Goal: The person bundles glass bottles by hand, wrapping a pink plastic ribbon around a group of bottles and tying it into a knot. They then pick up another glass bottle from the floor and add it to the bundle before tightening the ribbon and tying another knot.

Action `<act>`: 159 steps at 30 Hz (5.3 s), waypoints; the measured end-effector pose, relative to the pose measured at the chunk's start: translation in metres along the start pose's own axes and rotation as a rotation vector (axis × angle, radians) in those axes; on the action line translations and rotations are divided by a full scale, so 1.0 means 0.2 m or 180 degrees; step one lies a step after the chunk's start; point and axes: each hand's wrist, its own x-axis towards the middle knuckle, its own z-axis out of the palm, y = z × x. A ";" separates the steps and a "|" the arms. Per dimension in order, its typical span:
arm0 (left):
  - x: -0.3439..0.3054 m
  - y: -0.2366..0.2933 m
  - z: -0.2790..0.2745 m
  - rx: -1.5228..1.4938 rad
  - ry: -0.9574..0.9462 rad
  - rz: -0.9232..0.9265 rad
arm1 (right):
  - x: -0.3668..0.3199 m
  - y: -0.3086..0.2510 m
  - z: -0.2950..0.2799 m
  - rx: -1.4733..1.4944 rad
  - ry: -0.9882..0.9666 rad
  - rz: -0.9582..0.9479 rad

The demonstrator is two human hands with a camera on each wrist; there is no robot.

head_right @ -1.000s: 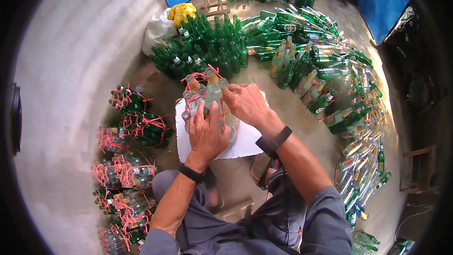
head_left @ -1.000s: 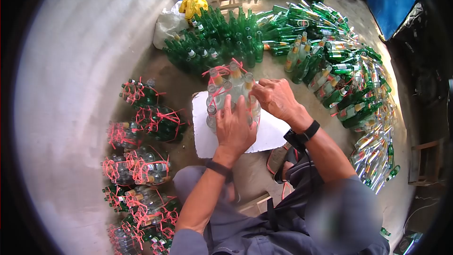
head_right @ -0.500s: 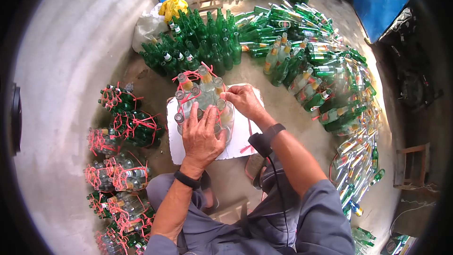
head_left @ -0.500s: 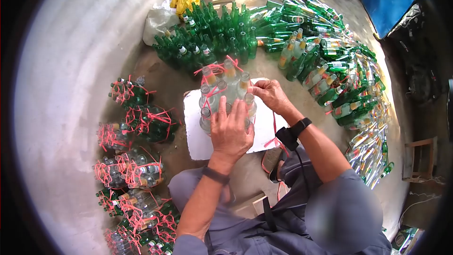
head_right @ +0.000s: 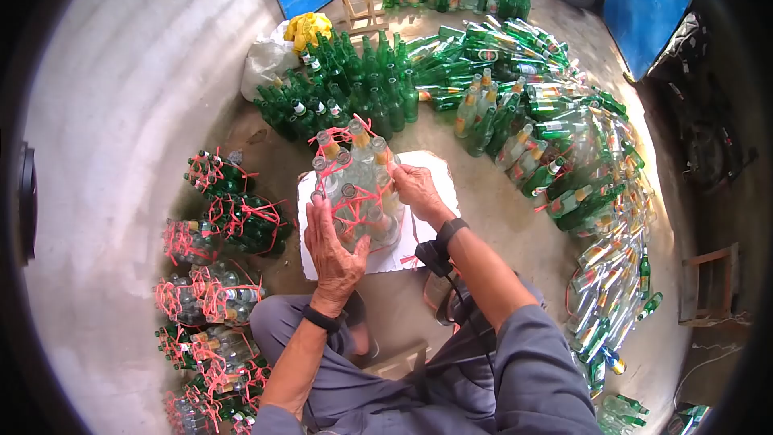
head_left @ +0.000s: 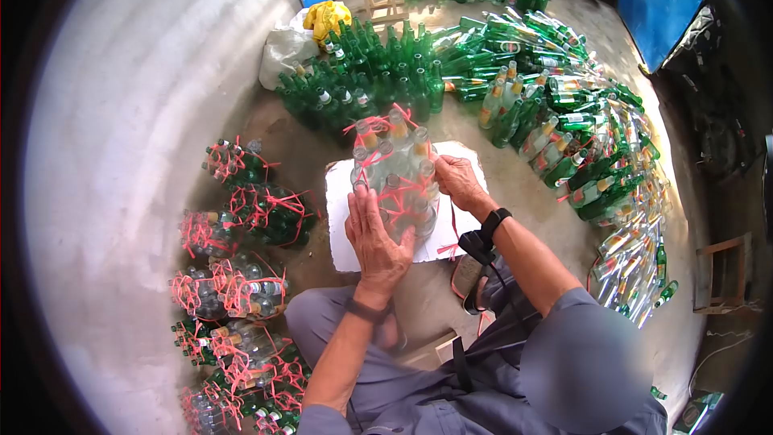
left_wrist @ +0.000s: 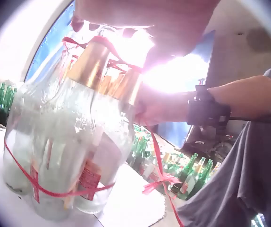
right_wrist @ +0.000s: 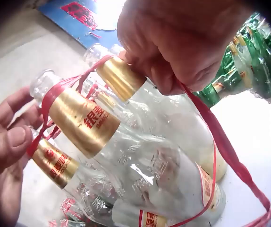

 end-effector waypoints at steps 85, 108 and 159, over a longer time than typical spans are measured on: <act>0.49 -0.09 0.02 0.0112 -0.1741 0.0976 | -0.24 0.10 0.29 -0.3016 0.1073 -0.0240; 0.59 0.02 -0.05 0.1106 -0.1555 0.2197 | -0.22 0.05 0.28 -0.2627 0.0797 0.0340; 0.69 0.02 0.00 0.0873 -0.1474 0.2587 | -0.40 -0.38 -0.63 -0.4589 0.1272 -0.0973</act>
